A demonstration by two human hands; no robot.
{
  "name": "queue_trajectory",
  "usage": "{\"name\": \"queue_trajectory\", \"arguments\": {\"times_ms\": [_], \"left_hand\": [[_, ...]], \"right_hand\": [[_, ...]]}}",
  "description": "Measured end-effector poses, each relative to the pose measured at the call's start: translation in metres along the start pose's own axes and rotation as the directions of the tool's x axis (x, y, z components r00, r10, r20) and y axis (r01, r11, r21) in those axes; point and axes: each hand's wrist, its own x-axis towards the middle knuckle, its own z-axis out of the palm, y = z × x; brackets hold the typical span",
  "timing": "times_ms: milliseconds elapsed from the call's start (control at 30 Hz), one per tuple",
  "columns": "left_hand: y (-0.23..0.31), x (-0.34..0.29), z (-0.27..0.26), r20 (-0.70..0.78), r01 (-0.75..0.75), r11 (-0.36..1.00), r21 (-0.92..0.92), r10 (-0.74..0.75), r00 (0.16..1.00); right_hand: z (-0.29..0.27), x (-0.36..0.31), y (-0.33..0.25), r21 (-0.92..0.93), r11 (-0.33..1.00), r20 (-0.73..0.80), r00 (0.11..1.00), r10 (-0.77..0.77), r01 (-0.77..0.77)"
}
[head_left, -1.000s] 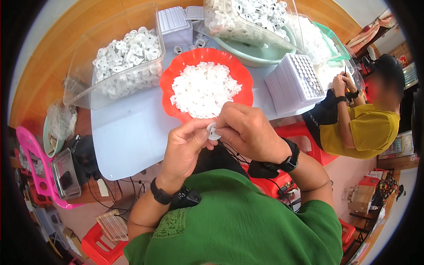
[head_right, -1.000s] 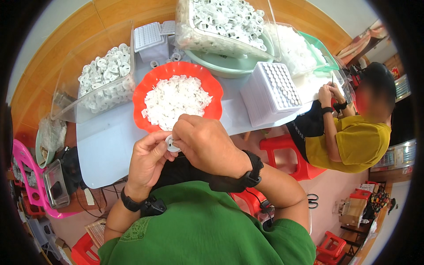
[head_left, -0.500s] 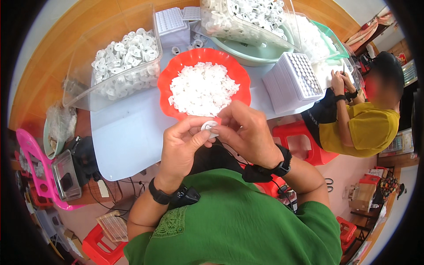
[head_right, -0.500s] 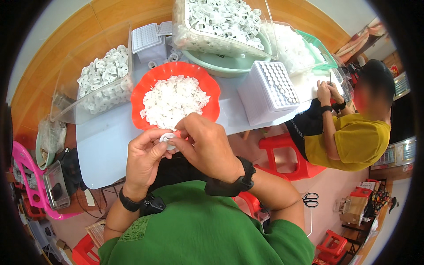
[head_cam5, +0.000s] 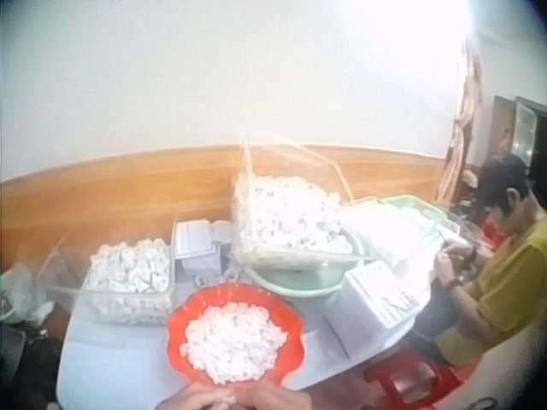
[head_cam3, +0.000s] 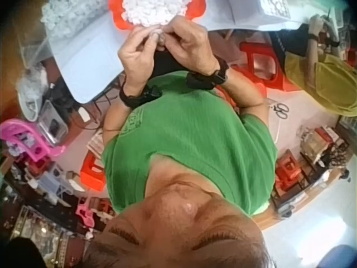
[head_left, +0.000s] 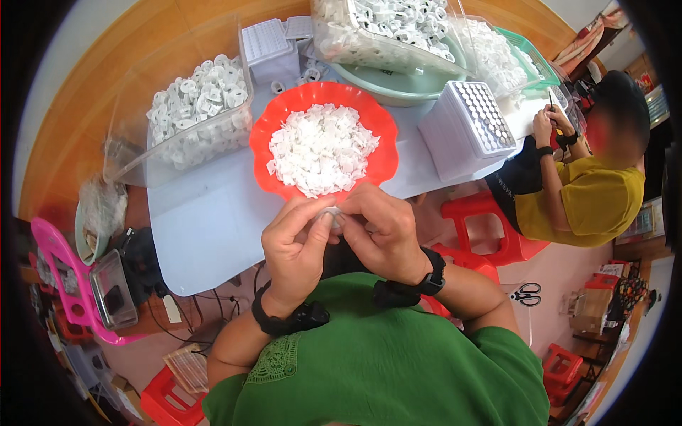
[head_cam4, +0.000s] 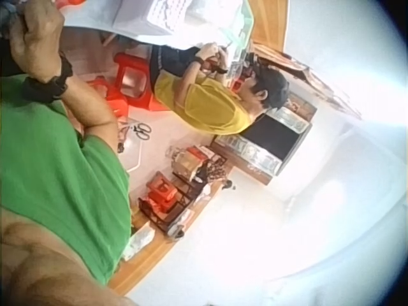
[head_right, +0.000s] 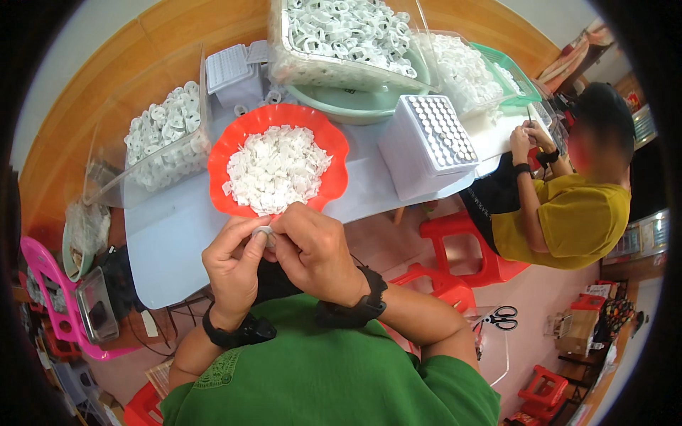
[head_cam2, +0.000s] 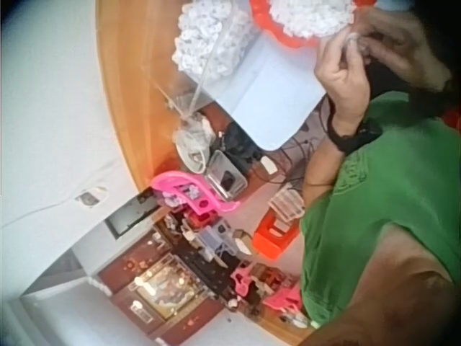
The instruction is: Sorting and assembling small white plastic shoe eyelet components at a workshop table.
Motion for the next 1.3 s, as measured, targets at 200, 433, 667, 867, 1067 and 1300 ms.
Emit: {"name": "queue_trajectory", "arguments": {"times_ms": [200,433,667,867,1067,1300], "left_hand": [[0.02,0.015,-0.023,0.219,0.297,0.949,0.102,-0.313,0.924],[0.05,0.113,-0.127,0.024,0.252,0.964,-0.084,-0.251,0.968],[0.063,0.119,-0.119,-0.199,0.226,0.91,-0.347,-0.307,0.931],[0.042,0.08,-0.099,0.219,0.404,0.868,-0.288,-0.35,0.911],[0.027,0.061,-0.105,0.188,0.453,0.82,-0.349,-0.412,0.892],[0.024,0.055,-0.107,0.149,0.457,0.819,-0.347,-0.433,0.889]], "right_hand": [[-0.014,0.006,0.004,0.249,0.944,0.154,0.971,0.182,-0.216],[-0.073,0.065,0.004,0.102,0.96,0.103,0.962,0.251,-0.262],[-0.118,0.167,0.039,-0.285,0.954,-0.155,0.986,0.052,-0.095],[-0.093,0.242,0.079,-0.69,0.724,0.138,0.982,0.132,-0.001],[-0.074,0.261,0.093,-0.774,0.601,0.175,0.845,0.506,-0.2],[-0.09,0.261,0.107,-0.6,0.745,0.042,0.918,0.394,-0.292]]}}
